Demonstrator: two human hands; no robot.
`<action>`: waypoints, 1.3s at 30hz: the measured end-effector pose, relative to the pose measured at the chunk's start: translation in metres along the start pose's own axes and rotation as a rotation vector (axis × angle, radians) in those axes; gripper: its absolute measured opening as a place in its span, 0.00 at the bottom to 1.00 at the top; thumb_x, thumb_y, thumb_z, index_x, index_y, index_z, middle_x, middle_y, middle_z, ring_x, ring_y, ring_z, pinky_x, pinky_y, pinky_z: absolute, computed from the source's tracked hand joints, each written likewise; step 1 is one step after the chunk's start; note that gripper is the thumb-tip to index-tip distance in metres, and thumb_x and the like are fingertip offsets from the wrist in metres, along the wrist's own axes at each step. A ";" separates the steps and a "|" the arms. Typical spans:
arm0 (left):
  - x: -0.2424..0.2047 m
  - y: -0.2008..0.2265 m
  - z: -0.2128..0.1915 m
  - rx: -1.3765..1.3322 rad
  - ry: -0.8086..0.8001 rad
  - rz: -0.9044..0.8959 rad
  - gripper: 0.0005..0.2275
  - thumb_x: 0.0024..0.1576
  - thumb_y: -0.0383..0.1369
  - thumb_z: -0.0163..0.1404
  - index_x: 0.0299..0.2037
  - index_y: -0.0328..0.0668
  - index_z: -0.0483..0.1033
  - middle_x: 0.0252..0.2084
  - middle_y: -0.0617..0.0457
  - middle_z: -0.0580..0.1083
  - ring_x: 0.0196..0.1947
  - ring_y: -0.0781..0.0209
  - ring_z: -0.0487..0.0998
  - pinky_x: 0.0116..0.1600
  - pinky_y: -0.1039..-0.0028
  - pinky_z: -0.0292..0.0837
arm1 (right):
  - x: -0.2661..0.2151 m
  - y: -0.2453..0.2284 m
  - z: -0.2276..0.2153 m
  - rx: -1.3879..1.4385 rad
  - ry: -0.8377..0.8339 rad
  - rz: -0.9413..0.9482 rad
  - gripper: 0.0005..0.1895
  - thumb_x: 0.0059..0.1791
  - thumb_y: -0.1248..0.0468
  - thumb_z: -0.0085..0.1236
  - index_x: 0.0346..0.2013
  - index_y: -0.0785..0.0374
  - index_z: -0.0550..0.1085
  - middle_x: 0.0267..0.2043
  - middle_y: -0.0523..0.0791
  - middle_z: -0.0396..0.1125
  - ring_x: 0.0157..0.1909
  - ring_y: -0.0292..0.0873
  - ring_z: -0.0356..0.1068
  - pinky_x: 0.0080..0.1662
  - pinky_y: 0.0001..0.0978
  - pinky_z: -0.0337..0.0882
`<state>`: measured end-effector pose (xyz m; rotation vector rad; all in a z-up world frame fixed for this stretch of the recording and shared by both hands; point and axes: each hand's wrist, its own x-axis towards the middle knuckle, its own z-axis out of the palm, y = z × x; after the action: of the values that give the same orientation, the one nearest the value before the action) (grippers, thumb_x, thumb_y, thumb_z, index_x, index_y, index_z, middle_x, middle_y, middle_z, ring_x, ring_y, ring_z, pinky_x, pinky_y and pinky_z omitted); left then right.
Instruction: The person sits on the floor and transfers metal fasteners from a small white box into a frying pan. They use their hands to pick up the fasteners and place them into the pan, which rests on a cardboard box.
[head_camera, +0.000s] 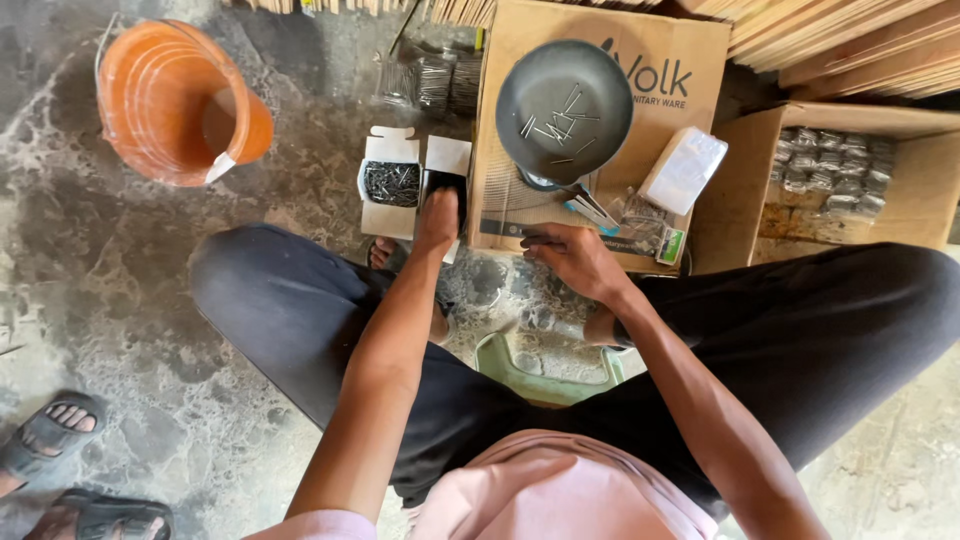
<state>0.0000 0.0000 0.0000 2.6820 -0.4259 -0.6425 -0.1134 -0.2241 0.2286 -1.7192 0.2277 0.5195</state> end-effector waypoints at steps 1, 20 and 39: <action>-0.004 0.004 -0.007 0.002 0.004 -0.001 0.09 0.53 0.26 0.43 0.42 0.33 0.68 0.40 0.39 0.71 0.44 0.45 0.73 0.44 0.63 0.73 | -0.001 -0.001 0.001 0.000 -0.001 -0.004 0.16 0.45 0.66 0.53 0.48 0.62 0.71 0.40 0.51 0.70 0.43 0.47 0.70 0.45 0.40 0.72; -0.084 0.121 -0.163 -0.257 0.031 0.078 0.08 0.51 0.20 0.46 0.40 0.36 0.67 0.36 0.45 0.69 0.36 0.51 0.74 0.41 0.67 0.73 | 0.014 0.000 0.014 -0.248 0.106 -0.010 0.19 0.44 0.60 0.53 0.50 0.51 0.70 0.36 0.50 0.70 0.43 0.51 0.69 0.44 0.47 0.70; -0.032 0.093 -0.139 -0.205 0.063 0.044 0.10 0.56 0.36 0.41 0.34 0.40 0.73 0.33 0.42 0.73 0.38 0.43 0.75 0.42 0.56 0.70 | 0.005 -0.036 -0.016 0.322 0.320 -0.283 0.27 0.48 0.77 0.44 0.60 0.76 0.49 0.58 0.65 0.52 0.60 0.61 0.53 0.56 0.48 0.63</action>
<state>0.0204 -0.0353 0.1659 2.4849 -0.3789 -0.5551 -0.0899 -0.2314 0.2604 -1.4791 0.2746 -0.0053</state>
